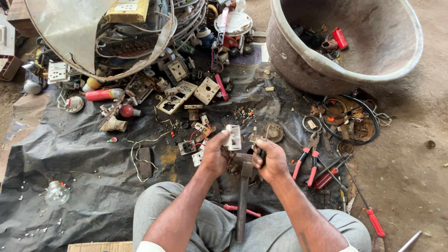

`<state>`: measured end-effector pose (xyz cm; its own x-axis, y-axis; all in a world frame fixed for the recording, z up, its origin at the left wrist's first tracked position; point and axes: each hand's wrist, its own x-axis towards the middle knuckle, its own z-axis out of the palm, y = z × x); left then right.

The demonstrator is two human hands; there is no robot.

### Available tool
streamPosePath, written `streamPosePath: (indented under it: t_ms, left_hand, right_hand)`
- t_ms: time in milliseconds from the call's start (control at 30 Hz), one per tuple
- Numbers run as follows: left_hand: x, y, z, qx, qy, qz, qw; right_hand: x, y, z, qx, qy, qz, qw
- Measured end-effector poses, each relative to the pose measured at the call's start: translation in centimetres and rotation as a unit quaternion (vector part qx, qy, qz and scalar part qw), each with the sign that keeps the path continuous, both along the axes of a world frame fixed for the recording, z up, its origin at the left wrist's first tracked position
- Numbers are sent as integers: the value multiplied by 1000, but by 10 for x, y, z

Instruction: The person uses a hammer and a screwdriver to disassemble electrical wall sockets and metal components.

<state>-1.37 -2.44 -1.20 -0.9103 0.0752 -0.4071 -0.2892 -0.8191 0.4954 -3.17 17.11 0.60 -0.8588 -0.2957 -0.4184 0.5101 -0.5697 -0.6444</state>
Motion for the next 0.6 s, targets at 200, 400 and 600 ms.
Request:
streamPosePath:
  t_ms: [200, 400, 600]
  left_hand:
    - [-3, -5, -2, 41, -60, 43, 996]
    - [-7, -9, -3, 52, -71, 40, 995]
    - [-10, -14, 0, 20, -80, 56, 995]
  right_hand:
    - [-9, 9, 5, -45, -17, -34, 998]
    - [-16, 5, 5, 18, -12, -52, 998]
    - [-42, 38, 3, 561, 219, -73, 795]
